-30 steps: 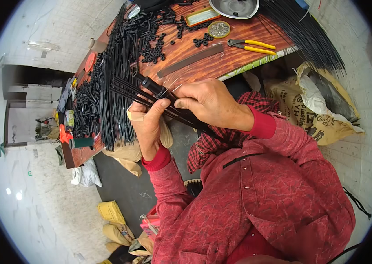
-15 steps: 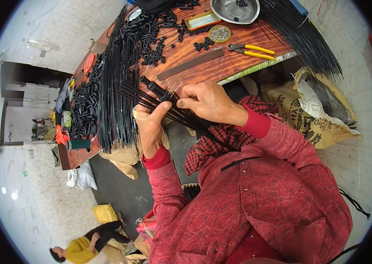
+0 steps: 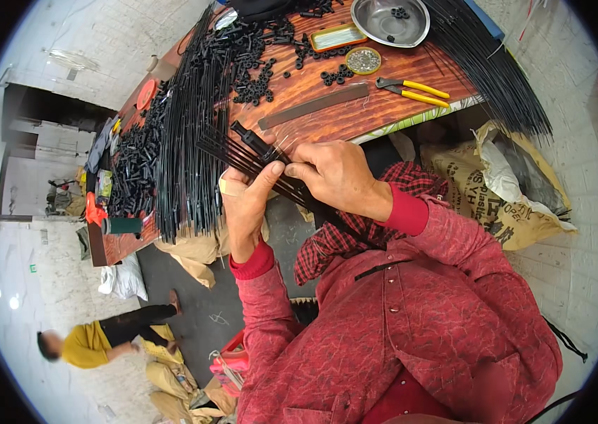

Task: Assembling plastic clips onto rods and trimming excess material using pliers.

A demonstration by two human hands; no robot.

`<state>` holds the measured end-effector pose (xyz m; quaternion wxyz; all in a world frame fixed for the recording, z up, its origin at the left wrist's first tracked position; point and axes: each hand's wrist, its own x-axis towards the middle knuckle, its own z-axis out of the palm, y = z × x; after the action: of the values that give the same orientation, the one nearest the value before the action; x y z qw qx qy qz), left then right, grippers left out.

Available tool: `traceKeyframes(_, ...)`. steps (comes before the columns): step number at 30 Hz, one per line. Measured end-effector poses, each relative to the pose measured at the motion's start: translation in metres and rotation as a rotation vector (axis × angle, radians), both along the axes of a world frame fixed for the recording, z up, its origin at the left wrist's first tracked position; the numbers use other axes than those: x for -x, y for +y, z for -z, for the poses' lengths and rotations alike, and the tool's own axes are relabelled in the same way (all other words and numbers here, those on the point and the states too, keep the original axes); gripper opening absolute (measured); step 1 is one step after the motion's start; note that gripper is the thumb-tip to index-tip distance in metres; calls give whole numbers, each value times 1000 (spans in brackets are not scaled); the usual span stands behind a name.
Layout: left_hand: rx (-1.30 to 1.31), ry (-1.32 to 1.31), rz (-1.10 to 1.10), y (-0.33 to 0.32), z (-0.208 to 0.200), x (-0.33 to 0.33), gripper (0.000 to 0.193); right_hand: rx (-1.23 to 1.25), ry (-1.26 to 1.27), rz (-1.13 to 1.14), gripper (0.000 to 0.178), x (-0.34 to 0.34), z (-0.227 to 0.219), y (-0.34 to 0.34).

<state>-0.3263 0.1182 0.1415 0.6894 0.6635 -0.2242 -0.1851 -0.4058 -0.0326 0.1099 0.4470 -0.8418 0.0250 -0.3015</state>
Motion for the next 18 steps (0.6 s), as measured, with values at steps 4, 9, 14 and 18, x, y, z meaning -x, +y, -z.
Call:
traceKeyframes(4, 18, -19, -9, -5, 0, 3, 37, 11, -19, -23, 25, 4, -2, -6)
traceKeyframes(9, 17, -46, 10, -4, 0, 10, 36, 43, -59, -15, 26, 16, -6, -2)
traceKeyframes(14, 15, -40, -2, -12, -6, 17, 34, 257, 151, -1, 31, 24, -13, -10)
traceKeyframes(18, -32, -126, -66, -16, -4, 6, 33, 185, 88, 8, 33, 17, 0, -21)
